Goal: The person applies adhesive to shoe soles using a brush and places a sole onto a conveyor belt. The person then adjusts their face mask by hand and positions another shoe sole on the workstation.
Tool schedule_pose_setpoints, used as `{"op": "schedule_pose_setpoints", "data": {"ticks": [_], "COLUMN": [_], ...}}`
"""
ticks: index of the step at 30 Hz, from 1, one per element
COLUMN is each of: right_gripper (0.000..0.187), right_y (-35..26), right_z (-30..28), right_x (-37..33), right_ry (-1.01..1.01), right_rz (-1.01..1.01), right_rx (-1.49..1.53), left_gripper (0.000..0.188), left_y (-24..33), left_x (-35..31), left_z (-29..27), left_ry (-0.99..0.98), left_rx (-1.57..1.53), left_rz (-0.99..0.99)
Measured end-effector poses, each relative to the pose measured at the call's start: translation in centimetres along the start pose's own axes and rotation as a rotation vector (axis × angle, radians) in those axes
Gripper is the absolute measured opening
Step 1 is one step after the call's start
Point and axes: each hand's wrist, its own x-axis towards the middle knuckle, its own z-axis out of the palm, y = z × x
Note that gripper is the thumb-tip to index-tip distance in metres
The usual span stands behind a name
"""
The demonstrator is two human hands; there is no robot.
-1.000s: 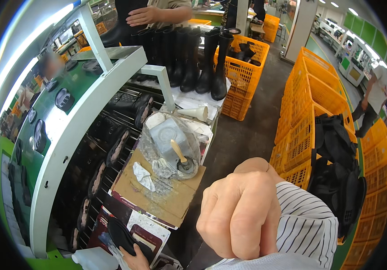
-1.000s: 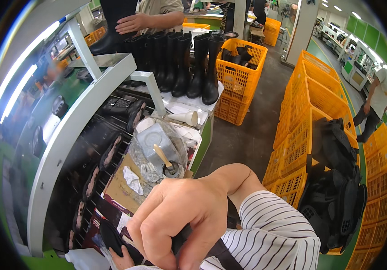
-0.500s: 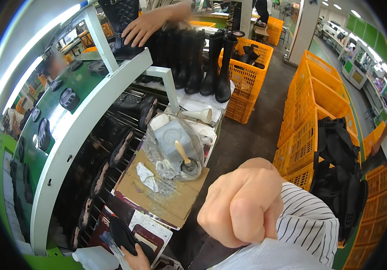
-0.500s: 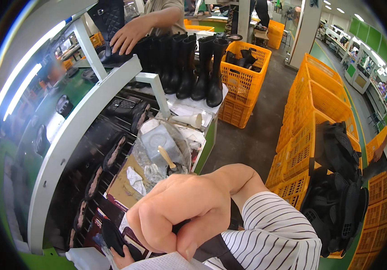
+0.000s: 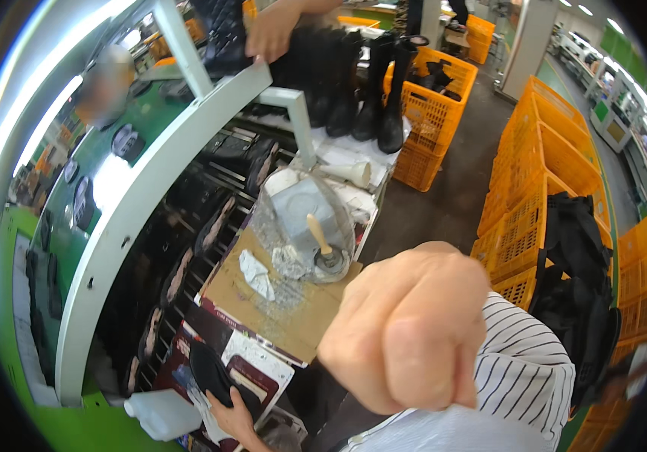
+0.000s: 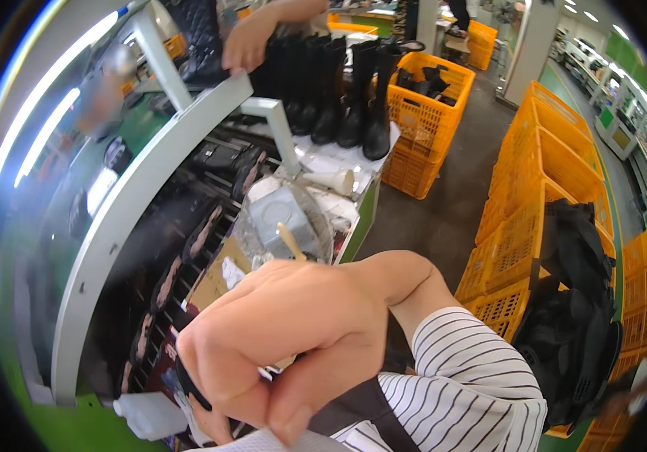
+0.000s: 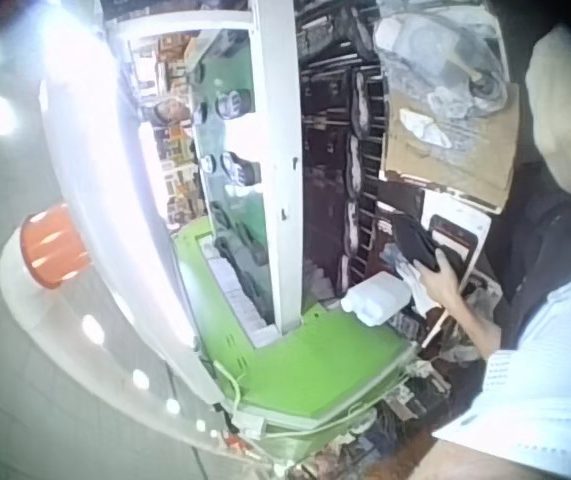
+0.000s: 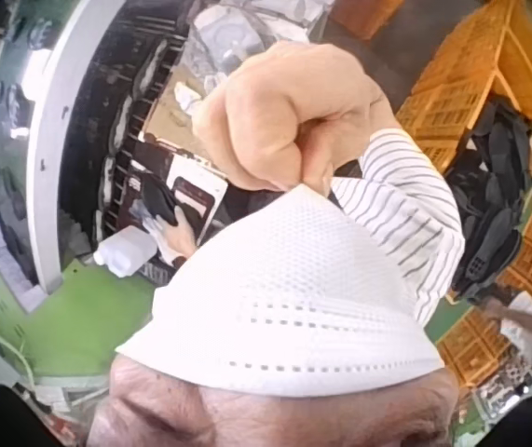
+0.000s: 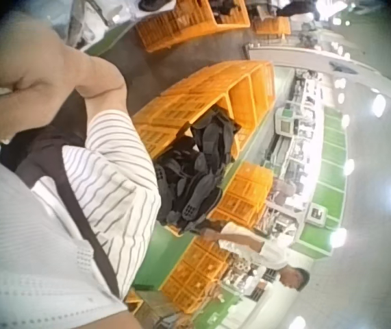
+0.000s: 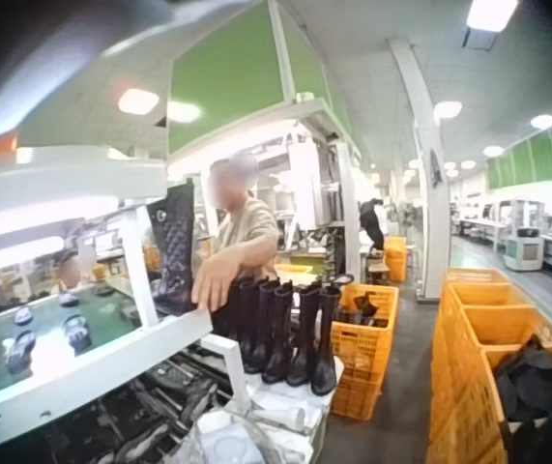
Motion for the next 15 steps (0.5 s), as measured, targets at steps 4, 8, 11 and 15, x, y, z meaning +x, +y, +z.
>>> {"op": "schedule_pose_setpoints", "data": {"ticks": [4, 8, 11, 15], "right_gripper": [0.03, 0.026, 0.026, 0.029], "right_y": [0.3, 1.6, 2.1, 2.3], "right_z": [0.8, 0.2, -0.6, 0.3], "right_x": [-0.5, -0.2, -0.4, -1.2], "right_ry": [0.151, 0.023, -0.043, 0.17], "right_rz": [0.037, 0.03, 0.039, -0.167], "right_rx": [-0.064, 0.058, 0.09, -0.019], "left_gripper": [0.074, 0.073, 0.073, 0.072], "left_y": [2.3, 2.9, 1.6, 3.0], "left_x": [0.2, -0.5, -0.6, -0.4], "left_z": [-0.4, -1.6, -1.1, -1.5], "left_ry": [0.003, -0.033, 0.002, -0.029], "left_rx": [-0.081, -0.068, -0.046, -0.061], "left_rz": [0.018, -0.056, -0.058, -0.044]}}
